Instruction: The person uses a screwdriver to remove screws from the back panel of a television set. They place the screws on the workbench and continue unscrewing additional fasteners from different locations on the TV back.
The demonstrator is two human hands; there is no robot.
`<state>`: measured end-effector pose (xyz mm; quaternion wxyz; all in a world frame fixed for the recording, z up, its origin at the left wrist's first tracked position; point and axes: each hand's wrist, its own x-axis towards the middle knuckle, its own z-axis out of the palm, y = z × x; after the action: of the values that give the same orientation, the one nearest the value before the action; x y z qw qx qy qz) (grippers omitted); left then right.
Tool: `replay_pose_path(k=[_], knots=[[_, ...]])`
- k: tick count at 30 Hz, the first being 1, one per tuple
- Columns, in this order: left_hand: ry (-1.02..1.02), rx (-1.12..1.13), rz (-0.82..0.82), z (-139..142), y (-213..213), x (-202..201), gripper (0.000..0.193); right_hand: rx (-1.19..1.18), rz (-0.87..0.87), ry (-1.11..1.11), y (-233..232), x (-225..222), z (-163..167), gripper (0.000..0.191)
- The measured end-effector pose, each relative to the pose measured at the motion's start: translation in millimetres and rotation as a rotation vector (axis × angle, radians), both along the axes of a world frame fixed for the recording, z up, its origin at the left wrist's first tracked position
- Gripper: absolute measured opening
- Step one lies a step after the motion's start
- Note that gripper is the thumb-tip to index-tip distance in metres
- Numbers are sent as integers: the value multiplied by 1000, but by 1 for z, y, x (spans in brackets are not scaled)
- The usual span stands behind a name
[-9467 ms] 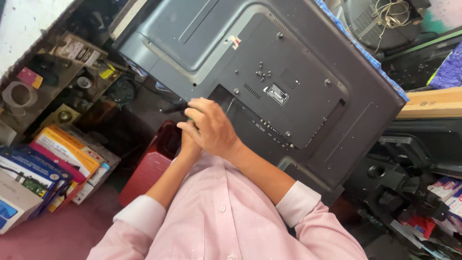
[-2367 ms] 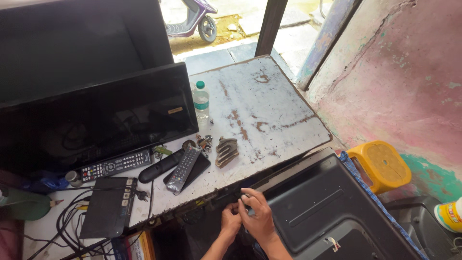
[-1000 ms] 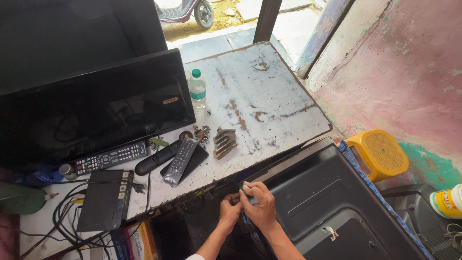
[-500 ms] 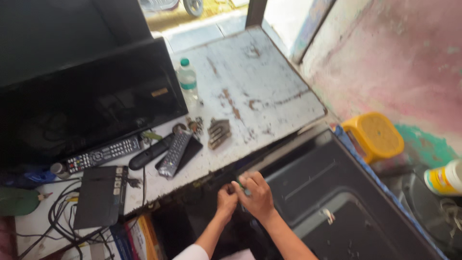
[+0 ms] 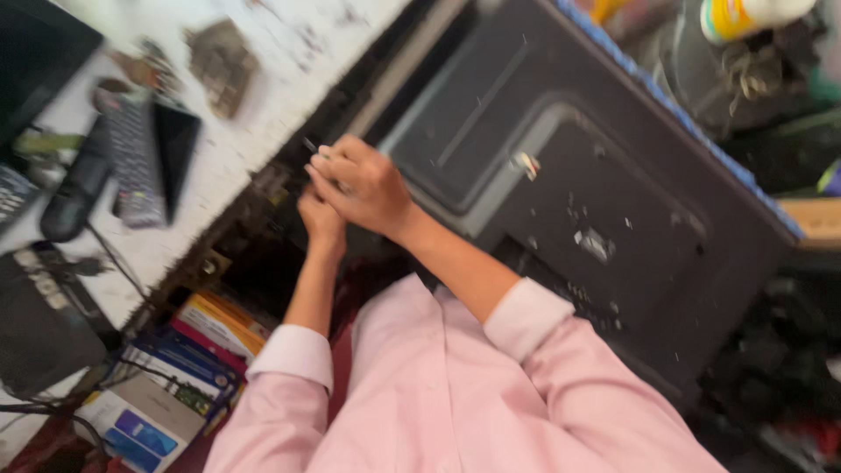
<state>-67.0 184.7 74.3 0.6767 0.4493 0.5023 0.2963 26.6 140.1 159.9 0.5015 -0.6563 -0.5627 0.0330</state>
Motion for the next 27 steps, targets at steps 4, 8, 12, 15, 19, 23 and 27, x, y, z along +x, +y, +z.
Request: replay_pose_path(k=[4,8,12,15,19,23,27], knots=[[-71,-31,-74,13,-5,0,40,38,55,-75,-5,2,1,15],[-25,-121,-33,18,-7,5,48,133,26,-37,-5,0,3,11],[-68,-30,-114,13,-10,5,49,-62,-29,-160,-7,7,2,17],[-174,-41,-118,9,-15,5,46,142,-36,-188,-11,14,3,13],[-136,-13,-133,7,-18,13,41,106,9,94,-14,8,0,10],[-98,-48,-134,12,-23,18,35,-173,-15,-218,-12,9,-2,17],[-83,-41,-160,17,-26,21,33,168,-33,-85,-10,3,3,19]])
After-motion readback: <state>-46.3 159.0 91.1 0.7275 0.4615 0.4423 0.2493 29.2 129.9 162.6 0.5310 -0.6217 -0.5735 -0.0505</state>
